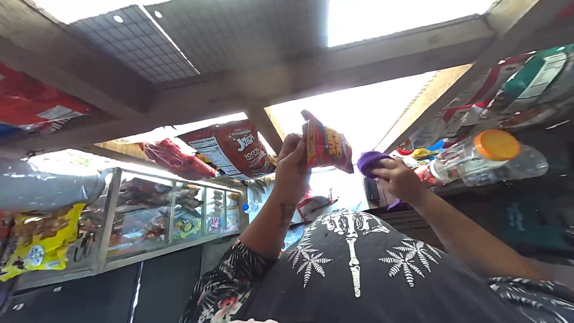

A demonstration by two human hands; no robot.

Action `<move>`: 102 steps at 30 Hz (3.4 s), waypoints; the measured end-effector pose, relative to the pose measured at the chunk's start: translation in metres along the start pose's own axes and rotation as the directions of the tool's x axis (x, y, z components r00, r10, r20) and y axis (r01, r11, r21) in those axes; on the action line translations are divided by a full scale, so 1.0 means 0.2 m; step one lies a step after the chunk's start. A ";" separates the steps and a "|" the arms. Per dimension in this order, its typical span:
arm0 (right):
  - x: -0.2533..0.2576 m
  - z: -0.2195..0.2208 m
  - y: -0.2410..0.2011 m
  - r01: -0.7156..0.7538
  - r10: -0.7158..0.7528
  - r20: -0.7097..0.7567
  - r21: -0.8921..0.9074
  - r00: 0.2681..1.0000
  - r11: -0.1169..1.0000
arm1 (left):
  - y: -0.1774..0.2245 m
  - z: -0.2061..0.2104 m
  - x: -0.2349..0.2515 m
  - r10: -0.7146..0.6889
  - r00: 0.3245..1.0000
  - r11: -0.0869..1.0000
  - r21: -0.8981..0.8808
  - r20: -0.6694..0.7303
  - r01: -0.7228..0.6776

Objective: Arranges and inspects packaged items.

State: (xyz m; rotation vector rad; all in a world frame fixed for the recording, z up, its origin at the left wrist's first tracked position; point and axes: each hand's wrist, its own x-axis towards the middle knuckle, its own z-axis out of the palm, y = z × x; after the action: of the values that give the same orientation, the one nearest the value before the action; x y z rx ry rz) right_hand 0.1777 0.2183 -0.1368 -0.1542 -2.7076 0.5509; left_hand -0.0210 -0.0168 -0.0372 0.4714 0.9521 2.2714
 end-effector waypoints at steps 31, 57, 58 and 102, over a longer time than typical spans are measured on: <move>0.32 -0.54 -0.54 0.042 -0.032 -0.027 0.559 0.999 0.828 | -0.13 0.38 -0.05 0.124 0.964 0.987 0.071 0.235 -0.144; 0.41 -0.70 -0.44 -0.207 0.142 0.151 0.762 0.978 0.613 | -0.24 0.53 -0.04 0.151 0.951 0.982 0.073 0.270 -0.176; 0.41 -0.67 -0.43 -0.247 0.184 0.171 0.778 0.968 0.578 | -0.24 0.53 -0.05 0.171 0.958 0.980 0.060 0.229 -0.189; 0.51 -0.62 -0.37 -0.090 0.030 0.106 0.626 0.994 0.775 | -0.25 0.41 0.00 0.211 0.976 0.971 0.123 -0.048 -0.203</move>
State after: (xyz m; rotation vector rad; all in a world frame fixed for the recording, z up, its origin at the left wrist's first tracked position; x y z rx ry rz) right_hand 0.1279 0.2136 0.0330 -0.0322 -2.4380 1.4805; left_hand 0.0425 0.0522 -0.0194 0.5792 1.1183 2.4367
